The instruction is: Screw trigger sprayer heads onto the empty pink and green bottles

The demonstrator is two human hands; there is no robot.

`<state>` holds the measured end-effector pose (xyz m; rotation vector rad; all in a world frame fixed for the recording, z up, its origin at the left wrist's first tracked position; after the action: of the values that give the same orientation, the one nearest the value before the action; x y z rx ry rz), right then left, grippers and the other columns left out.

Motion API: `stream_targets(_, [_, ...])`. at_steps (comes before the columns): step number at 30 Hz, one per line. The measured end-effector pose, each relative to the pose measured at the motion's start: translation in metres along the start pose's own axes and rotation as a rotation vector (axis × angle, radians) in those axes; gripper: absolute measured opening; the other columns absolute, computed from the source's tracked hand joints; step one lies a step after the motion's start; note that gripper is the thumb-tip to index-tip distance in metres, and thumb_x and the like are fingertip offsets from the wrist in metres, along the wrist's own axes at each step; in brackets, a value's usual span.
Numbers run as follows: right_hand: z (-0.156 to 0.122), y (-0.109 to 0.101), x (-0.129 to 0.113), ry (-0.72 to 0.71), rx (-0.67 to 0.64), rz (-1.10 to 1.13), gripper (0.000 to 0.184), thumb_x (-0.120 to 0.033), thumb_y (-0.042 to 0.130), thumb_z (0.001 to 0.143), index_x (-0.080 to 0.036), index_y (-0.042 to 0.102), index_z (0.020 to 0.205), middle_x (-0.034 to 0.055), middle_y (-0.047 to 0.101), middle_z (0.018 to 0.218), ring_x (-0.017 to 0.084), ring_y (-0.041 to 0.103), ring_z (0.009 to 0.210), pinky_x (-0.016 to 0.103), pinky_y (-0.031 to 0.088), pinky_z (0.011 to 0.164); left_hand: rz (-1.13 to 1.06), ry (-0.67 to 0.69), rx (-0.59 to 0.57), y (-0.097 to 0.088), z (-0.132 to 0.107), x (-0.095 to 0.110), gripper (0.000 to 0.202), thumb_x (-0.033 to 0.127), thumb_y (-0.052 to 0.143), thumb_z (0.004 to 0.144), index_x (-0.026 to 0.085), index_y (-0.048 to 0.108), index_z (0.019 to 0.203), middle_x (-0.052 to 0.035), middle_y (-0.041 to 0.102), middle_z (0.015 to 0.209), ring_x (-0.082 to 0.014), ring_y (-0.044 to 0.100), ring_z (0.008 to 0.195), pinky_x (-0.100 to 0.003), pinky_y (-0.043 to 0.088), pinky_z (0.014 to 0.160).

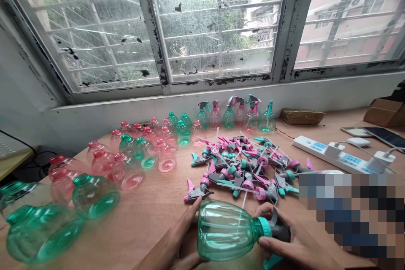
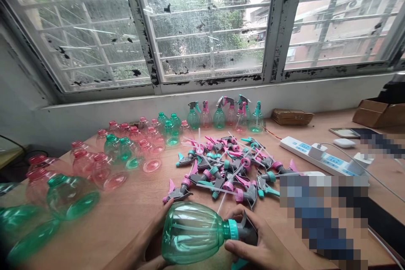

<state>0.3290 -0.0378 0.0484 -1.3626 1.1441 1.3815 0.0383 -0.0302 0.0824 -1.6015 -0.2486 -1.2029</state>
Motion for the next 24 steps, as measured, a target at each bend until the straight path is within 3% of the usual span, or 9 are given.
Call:
stream_targets(4, [0.0002, -0.0004, -0.0012, -0.012, 0.013, -0.018, 0.045, -0.053, 0.095, 0.075, -0.021, 0.075, 0.099, 0.0005, 0.069, 0.081, 0.021, 0.064, 0.075, 0.029, 0.054, 0.066, -0.018, -0.035, 0.006, -0.0011, -0.0011, -0.0032, 0.112, 0.039, 0.084, 0.092, 0.042, 0.009, 0.175, -0.0026, 0.037, 0.18, -0.0353, 0.039, 0.165, -0.048, 0.032, 0.136])
stream_targets(10, [0.0001, -0.0008, -0.0027, -0.014, 0.024, -0.031, 0.046, -0.053, 0.096, 0.074, -0.02, 0.075, 0.098, 0.0004, 0.07, 0.081, 0.021, 0.064, 0.075, 0.028, 0.052, 0.067, 0.038, -0.001, -0.004, -0.0034, 0.0001, 0.0007, 0.094, 0.042, 0.076, 0.098, 0.044, 0.019, 0.173, 0.0002, 0.034, 0.181, -0.0327, 0.033, 0.167, -0.049, 0.025, 0.139])
stream_targets(20, [0.0005, -0.0001, 0.0012, -0.009, -0.004, 0.018, 0.047, -0.054, 0.097, 0.075, -0.022, 0.076, 0.103, 0.0003, 0.07, 0.081, 0.021, 0.065, 0.074, 0.028, 0.055, 0.066, -0.002, -0.028, 0.013, -0.0018, -0.0008, 0.0016, 0.103, 0.039, 0.078, 0.097, 0.044, 0.01, 0.175, -0.0018, 0.038, 0.179, -0.033, 0.04, 0.164, -0.046, 0.034, 0.136])
stream_targets(24, [-0.0004, 0.0017, -0.0017, 0.002, -0.006, 0.03, 0.048, -0.055, 0.096, 0.075, -0.022, 0.075, 0.103, 0.0, 0.071, 0.081, 0.021, 0.066, 0.074, 0.027, 0.057, 0.065, 0.02, -0.017, 0.008, -0.001, 0.0003, -0.0021, 0.098, 0.036, 0.078, 0.096, 0.044, 0.018, 0.174, -0.0006, 0.037, 0.18, -0.0335, 0.037, 0.166, -0.048, 0.03, 0.137])
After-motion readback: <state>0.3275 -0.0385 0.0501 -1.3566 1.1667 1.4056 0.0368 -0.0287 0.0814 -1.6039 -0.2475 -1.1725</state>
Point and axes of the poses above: each hand's wrist, its own z-axis towards the middle knuckle, its own y-axis out of the palm, x = y × z, the point moved 6 cm from there along z, towards the middle knuckle
